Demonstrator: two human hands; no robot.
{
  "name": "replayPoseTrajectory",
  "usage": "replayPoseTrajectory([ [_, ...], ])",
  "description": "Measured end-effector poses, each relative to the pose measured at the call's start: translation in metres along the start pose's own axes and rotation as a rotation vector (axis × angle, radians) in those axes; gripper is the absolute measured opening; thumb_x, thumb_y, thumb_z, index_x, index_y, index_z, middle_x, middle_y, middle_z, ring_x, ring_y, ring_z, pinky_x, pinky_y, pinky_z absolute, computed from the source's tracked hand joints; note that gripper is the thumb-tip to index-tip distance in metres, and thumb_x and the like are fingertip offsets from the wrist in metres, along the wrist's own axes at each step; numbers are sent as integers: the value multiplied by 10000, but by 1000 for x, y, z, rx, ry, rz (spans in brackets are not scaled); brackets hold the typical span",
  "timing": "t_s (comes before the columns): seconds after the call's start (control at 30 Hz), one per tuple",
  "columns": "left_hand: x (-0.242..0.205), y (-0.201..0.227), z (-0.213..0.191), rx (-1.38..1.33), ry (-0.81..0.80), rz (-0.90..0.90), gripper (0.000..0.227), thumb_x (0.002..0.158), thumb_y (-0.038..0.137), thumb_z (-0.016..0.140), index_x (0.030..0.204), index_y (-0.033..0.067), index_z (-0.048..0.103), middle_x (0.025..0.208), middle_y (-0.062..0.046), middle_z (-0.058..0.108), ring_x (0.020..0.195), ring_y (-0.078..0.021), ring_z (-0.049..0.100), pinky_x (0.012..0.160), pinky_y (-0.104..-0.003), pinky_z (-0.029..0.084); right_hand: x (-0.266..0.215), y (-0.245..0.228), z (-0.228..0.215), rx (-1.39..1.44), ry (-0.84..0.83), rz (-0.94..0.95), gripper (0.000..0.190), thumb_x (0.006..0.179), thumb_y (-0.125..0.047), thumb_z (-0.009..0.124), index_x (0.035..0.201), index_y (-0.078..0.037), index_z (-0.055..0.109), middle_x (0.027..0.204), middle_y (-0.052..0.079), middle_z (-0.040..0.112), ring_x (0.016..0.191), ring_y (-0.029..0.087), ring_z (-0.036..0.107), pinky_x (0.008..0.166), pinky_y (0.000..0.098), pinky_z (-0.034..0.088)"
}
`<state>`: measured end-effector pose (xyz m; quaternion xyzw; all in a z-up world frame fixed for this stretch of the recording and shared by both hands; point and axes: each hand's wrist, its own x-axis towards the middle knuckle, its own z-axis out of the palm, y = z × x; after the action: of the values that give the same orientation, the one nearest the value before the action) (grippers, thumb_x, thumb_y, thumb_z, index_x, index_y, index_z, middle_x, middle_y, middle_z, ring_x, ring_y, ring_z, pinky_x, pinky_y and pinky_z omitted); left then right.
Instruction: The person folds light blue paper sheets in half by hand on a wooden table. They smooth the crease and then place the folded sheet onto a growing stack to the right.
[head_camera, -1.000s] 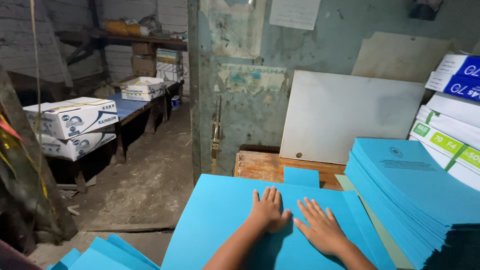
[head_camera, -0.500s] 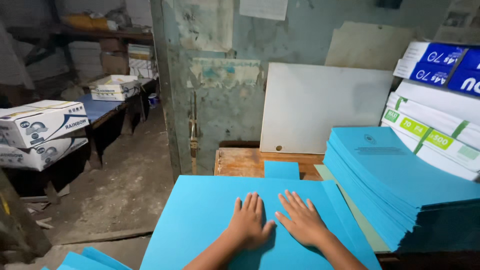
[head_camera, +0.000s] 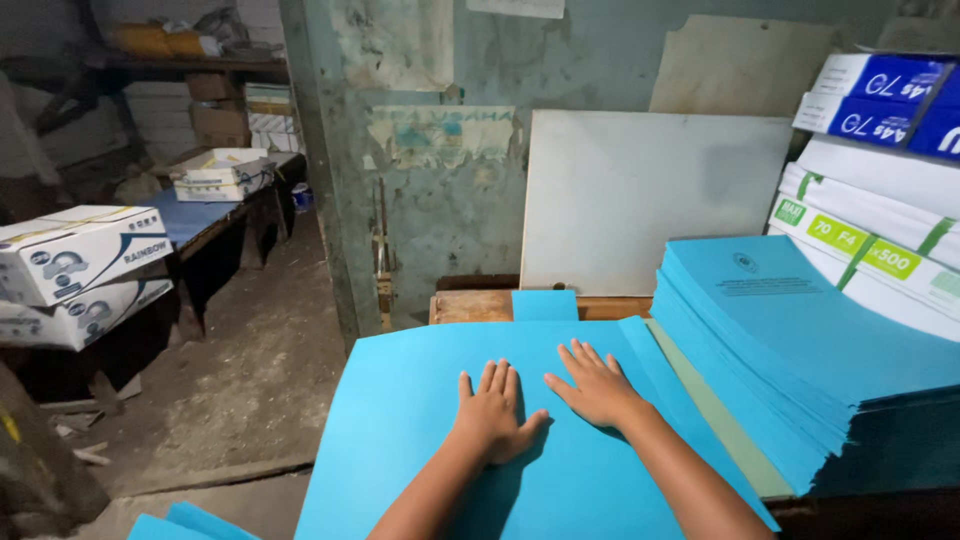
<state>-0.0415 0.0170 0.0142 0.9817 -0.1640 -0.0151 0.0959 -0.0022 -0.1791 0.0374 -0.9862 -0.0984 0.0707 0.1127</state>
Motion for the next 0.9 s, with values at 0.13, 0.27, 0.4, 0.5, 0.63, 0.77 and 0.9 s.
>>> replayPoseTrajectory([
  [0.13,13,-12,-6,6,-48,-17,975,961,730,221,1665,73,67,1755,-96,3,1621,-262,-31,1255,-641,-38,-9,1,-8,-12,-47,65,862,1020,-688,278,1685,-215,0,1770,11,-83,1640,198,-83,1321,489,-14],
  [0.27,12,-15,-8,21,-72,-7,969,963,725,189,1668,75,46,1757,-91,-15,1622,-265,-39,1255,-654,-47,-64,-11,-14,-3,-133,114,886,1024,-701,268,1680,-214,-75,1770,-18,-150,1639,178,-140,1329,451,-52],
  [0.4,7,13,-15,31,-114,-98,991,958,729,221,1667,60,39,1762,-89,-24,1623,-290,-70,1227,-721,-41,-120,-6,-13,25,-251,119,850,1041,-683,280,1679,-261,-92,1764,-75,-187,1637,148,-171,1338,446,-55],
  [0.5,23,39,5,189,-93,-166,1024,1013,746,196,1649,-44,54,1731,-246,15,1599,-433,-25,1237,-678,-5,-142,11,2,41,-304,116,846,1036,-691,288,1668,-298,-114,1757,-145,-191,1634,95,-172,1352,430,-30],
  [0.63,28,64,20,25,-18,-49,839,1060,529,230,1639,-58,70,1723,-260,12,1601,-408,-39,1242,-661,-12,-144,24,4,25,-273,147,855,1017,-718,301,1670,-303,-64,1762,-165,-119,1639,65,-108,1356,421,23],
  [0.77,4,57,14,-63,28,150,899,996,653,202,1645,33,150,1725,-206,48,1598,-388,-31,1246,-641,-47,-151,7,-12,121,-289,181,788,1046,-644,252,1672,-310,-93,1763,-173,-159,1634,42,-153,1349,374,-43],
  [0.9,-10,54,12,-69,-9,111,997,927,733,252,1655,62,136,1734,-183,22,1599,-384,-43,1228,-691,-47,-105,24,-9,31,-215,129,783,1047,-637,211,1675,-255,-56,1773,-120,-111,1638,60,-111,1337,363,-54],
])
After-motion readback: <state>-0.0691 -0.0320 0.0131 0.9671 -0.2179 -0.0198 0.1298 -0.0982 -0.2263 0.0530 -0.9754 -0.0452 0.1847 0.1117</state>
